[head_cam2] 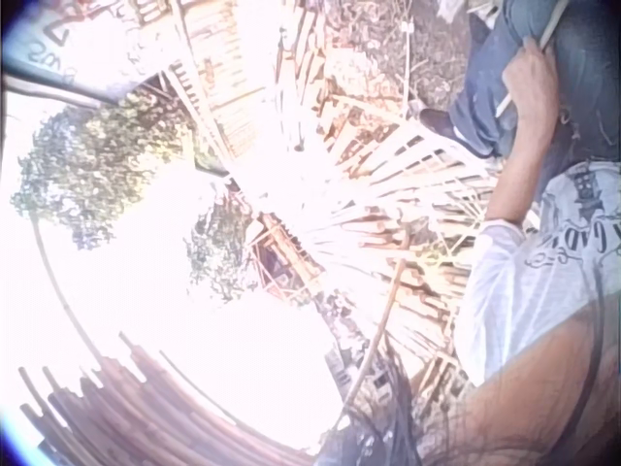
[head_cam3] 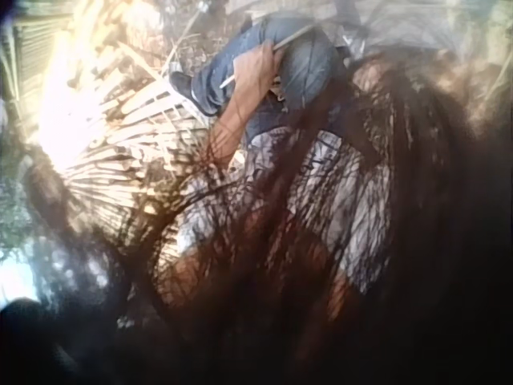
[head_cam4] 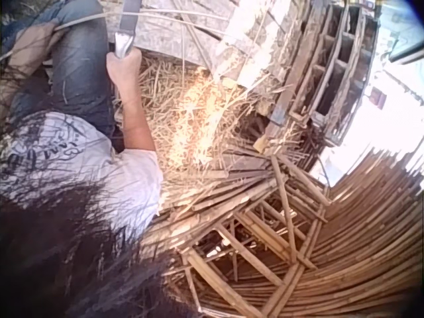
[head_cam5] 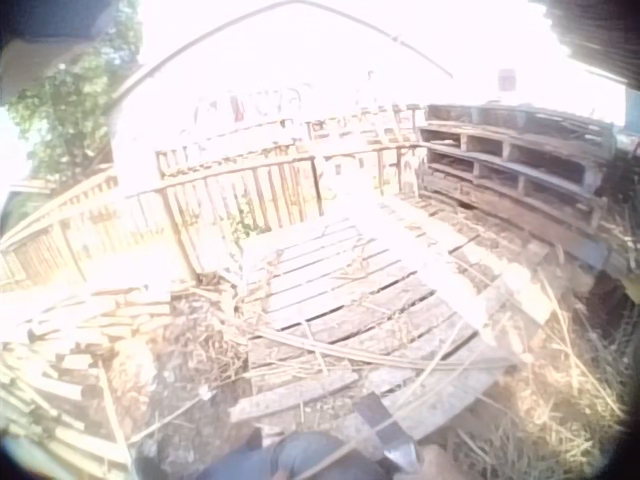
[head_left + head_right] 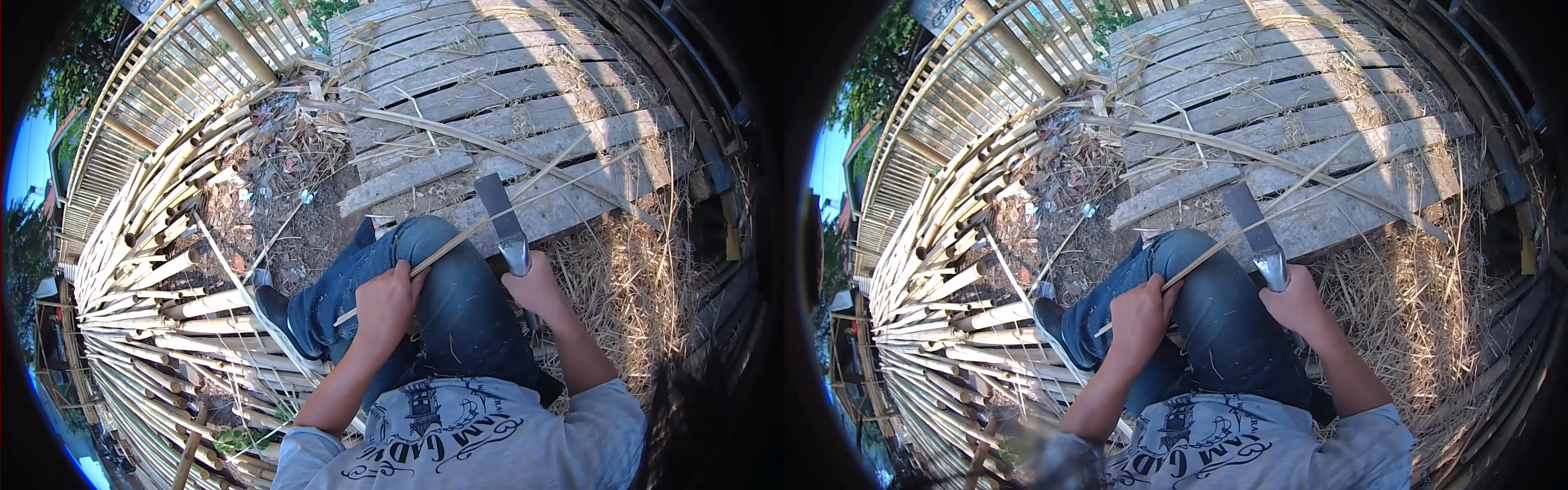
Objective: The person splits and shaves strips of bamboo lengthwise using a cleaver.
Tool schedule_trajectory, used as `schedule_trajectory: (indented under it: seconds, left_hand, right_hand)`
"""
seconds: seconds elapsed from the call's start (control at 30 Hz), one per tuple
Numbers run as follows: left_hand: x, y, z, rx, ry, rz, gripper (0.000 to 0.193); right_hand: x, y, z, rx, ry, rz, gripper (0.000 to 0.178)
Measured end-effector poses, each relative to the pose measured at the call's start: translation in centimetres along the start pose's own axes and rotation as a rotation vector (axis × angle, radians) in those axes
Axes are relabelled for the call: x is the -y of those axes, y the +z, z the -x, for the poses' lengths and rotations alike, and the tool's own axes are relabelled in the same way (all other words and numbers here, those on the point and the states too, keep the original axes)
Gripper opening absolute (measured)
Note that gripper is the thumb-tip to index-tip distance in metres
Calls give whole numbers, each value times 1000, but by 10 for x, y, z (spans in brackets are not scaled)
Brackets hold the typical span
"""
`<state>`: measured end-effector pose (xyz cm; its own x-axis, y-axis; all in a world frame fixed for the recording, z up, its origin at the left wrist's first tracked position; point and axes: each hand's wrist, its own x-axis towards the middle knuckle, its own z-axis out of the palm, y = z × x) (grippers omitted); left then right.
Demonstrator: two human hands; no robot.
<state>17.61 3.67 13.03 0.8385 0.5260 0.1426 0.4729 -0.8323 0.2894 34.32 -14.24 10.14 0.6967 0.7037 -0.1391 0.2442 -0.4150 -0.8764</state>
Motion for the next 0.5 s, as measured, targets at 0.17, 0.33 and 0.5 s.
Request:
schedule_trajectory:
  seconds: [0.17,0.33,0.5]
  left_hand:
    - [0,-2,-1,6,-3,-22,34]
    - [-2,-5,-1,5,-11,-15,34]
    - [0,-1,0,-14,-2,5,34]
  right_hand:
    - [4,-9,-2,367,451,-524,17]
    - [-1,-16,-9,511,508,-673,20]
    - [-2,2,-3,65,194,-85,11]
